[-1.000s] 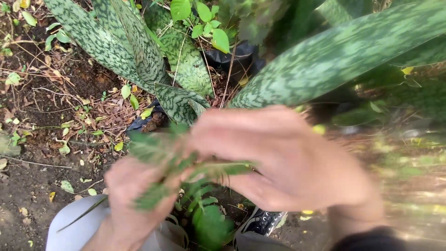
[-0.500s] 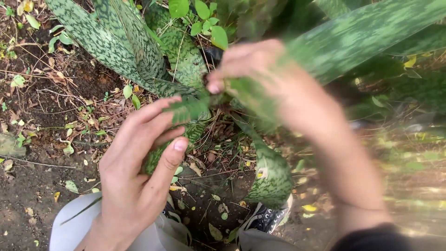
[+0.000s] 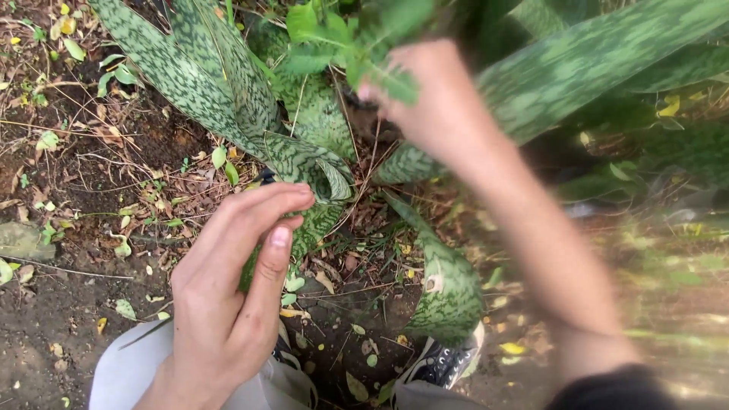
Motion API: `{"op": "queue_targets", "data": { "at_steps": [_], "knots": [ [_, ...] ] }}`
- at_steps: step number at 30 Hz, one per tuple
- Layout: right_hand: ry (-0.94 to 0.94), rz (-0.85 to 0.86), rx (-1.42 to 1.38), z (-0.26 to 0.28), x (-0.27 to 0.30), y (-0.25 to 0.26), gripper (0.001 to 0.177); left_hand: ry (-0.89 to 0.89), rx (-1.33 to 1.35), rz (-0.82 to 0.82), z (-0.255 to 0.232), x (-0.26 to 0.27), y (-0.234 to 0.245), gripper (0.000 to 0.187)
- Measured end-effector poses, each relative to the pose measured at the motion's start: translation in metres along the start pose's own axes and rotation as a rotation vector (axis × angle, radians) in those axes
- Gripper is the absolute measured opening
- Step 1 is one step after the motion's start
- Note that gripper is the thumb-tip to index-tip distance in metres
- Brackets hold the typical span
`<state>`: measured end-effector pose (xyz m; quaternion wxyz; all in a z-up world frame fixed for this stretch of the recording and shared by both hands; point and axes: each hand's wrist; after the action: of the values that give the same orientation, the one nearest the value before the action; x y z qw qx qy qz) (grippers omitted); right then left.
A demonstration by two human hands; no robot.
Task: Weeding various potted plants by hand in an outdoor nursery area.
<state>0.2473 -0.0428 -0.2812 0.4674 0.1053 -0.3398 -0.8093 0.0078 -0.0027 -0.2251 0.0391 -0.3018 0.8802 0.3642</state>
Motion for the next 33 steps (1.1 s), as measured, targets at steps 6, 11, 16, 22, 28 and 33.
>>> {"op": "queue_targets", "data": {
  "at_steps": [6, 11, 16, 22, 28, 33],
  "knots": [
    [0.647, -0.151, 0.174, -0.01, 0.023, 0.029, 0.008, 0.003, -0.018, -0.002, -0.004, 0.002, 0.006, 0.028],
    [0.479, 0.035, 0.291, -0.024, 0.071, 0.099, 0.022, 0.045, -0.011, 0.013, -0.006, 0.005, 0.006, 0.029],
    [-0.075, 0.357, 0.61, -0.063, 0.093, 0.107, 0.032, 0.055, -0.039, 0.085, -0.009, 0.007, 0.001, 0.031],
    [-0.846, 0.485, 1.028, -0.074, 0.097, 0.095, 0.025, 0.142, -0.108, 0.113, -0.017, 0.006, -0.011, 0.03],
    [-0.378, 0.615, 0.397, -0.127, 0.067, 0.055, 0.04, 0.082, -0.219, 0.127, -0.018, 0.013, -0.024, 0.029],
    [-0.49, 0.423, 0.201, -0.22, 0.03, -0.064, 0.048, 0.141, -0.313, 0.214, -0.016, 0.021, -0.024, 0.033]
  ]
}}
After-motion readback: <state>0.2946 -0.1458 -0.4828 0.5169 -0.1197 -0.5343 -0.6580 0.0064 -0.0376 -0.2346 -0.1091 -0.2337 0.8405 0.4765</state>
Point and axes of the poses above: each hand's wrist, its own x-axis away from the middle knuckle, its own y-axis out of the back of the hand, z = x × y, and after that the axes turned 2 degrees about -z, right-handed
